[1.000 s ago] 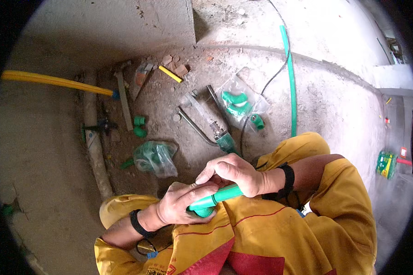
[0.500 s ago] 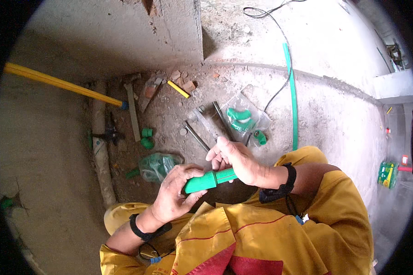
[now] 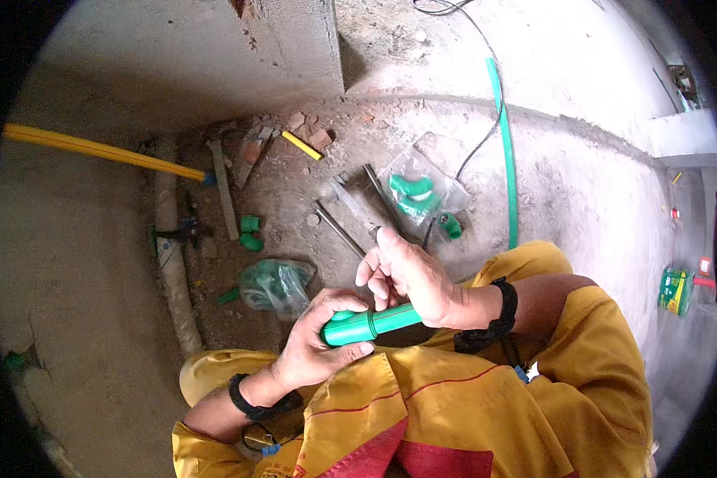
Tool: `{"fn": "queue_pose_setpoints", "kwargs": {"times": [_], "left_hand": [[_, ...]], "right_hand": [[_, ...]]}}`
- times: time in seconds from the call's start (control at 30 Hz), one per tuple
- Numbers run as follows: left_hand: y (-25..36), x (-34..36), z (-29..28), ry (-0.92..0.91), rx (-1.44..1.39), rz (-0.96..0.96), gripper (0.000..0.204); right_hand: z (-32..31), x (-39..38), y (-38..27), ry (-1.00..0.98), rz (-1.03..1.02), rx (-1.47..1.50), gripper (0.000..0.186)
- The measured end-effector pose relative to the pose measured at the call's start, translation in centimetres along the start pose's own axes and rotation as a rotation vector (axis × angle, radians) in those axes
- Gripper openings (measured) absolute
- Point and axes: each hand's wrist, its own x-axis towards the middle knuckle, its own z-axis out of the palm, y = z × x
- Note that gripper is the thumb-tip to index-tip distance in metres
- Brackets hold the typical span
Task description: Heating and connecting green PVC pipe segments and fittings using a fusion welder.
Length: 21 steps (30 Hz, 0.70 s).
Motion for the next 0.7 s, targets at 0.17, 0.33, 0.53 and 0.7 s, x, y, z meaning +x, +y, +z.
{"fn": "queue_pose_setpoints", "kwargs": {"times": [0.17,0.33,0.53,0.7], "left_hand": [[0.0,0.0,1.0,0.066,0.023,0.068,0.044],[0.0,0.0,1.4,0.097,0.138,0.112,0.043],[0.0,0.2,0.9,0.058,0.213,0.142,0.045],[0.1,0.5,-0.8,0.110,0.257,0.203,0.065]], "right_hand": [[0.1,-0.8,0.3,0.032,-0.297,-0.188,0.063],[0.0,-0.9,0.6,0.010,-0.387,-0.242,0.058],[-0.3,-0.8,0.4,0.006,-0.570,-0.347,0.057],[-1.2,1.0,-0.5,0.030,-0.228,0.075,0.060]]}}
